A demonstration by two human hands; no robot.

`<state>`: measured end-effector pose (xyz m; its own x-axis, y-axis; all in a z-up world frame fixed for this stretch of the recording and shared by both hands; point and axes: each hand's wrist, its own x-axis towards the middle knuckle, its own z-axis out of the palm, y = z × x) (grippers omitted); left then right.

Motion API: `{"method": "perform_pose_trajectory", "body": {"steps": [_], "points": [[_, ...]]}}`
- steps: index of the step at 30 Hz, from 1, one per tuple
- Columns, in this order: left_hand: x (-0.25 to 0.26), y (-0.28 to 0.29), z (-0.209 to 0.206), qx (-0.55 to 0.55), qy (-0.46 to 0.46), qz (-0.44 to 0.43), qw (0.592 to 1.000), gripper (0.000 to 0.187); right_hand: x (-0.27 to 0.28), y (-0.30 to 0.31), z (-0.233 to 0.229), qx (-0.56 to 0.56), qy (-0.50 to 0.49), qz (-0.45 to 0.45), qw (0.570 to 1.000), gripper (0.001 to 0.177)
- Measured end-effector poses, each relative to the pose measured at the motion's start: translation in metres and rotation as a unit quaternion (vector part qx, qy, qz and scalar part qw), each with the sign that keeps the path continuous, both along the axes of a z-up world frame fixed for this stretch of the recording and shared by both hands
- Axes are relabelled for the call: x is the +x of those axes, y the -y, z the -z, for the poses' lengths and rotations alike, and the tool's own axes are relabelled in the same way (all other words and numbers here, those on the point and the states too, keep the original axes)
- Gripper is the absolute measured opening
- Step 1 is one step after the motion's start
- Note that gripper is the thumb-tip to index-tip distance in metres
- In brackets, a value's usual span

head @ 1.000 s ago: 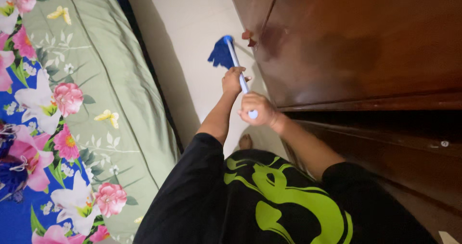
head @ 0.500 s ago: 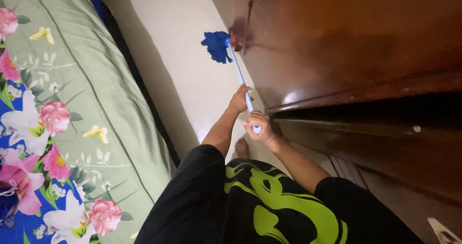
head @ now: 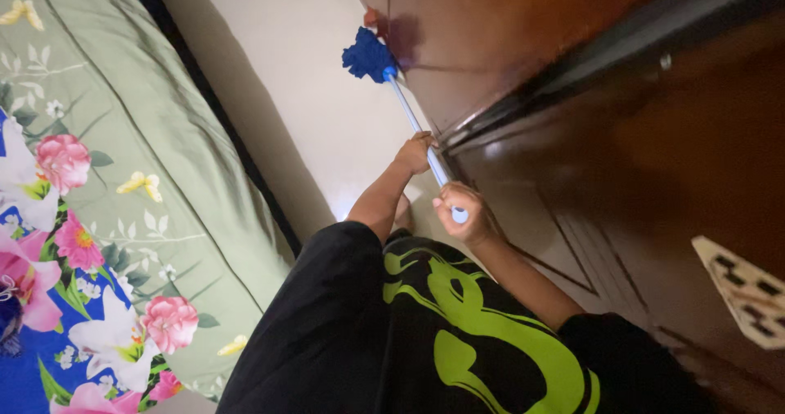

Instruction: The person cleans the floor using a blue duster, moving it along the baseboards and under the edge of a bed and a wooden cabinet.

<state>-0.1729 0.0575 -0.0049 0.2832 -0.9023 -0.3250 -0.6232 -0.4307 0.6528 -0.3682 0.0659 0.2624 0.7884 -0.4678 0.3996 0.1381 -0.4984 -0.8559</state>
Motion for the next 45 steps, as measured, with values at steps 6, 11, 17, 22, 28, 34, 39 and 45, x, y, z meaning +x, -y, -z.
{"method": "perform_pose_trajectory", "body": {"steps": [6,11,17,22,28,34,39,45], "points": [[-0.067,-0.018,0.007,-0.062,0.017,0.079,0.995,0.022,-0.060,-0.034,-0.008,0.063,0.055,0.059,0.995,0.027],[-0.130,-0.045,-0.018,-0.099,-0.010,0.135,0.986,0.034,-0.119,-0.062,-0.039,0.083,0.029,0.091,0.992,0.030],[-0.226,-0.081,-0.038,-0.109,-0.082,0.145,0.980,0.036,-0.184,-0.090,-0.090,0.106,-0.065,0.149,0.981,0.031],[-0.271,-0.103,-0.072,-0.110,-0.117,0.210,0.964,0.028,-0.201,-0.094,-0.133,0.121,-0.099,0.156,0.975,0.027],[-0.294,-0.102,-0.190,-0.145,-0.189,0.201,0.950,0.037,-0.195,-0.057,-0.216,0.045,0.100,0.124,0.986,0.026],[-0.224,-0.090,-0.228,-0.275,-0.147,0.176,0.934,0.030,-0.142,-0.049,-0.245,0.077,0.206,0.043,0.975,0.012],[-0.112,-0.078,-0.155,-0.311,-0.068,0.098,0.943,0.028,-0.070,-0.071,-0.161,0.063,0.119,0.100,0.986,0.022],[0.020,-0.097,-0.066,0.012,0.091,0.153,0.984,0.015,0.020,-0.099,-0.045,-0.062,0.022,-0.097,0.993,0.030]]}}
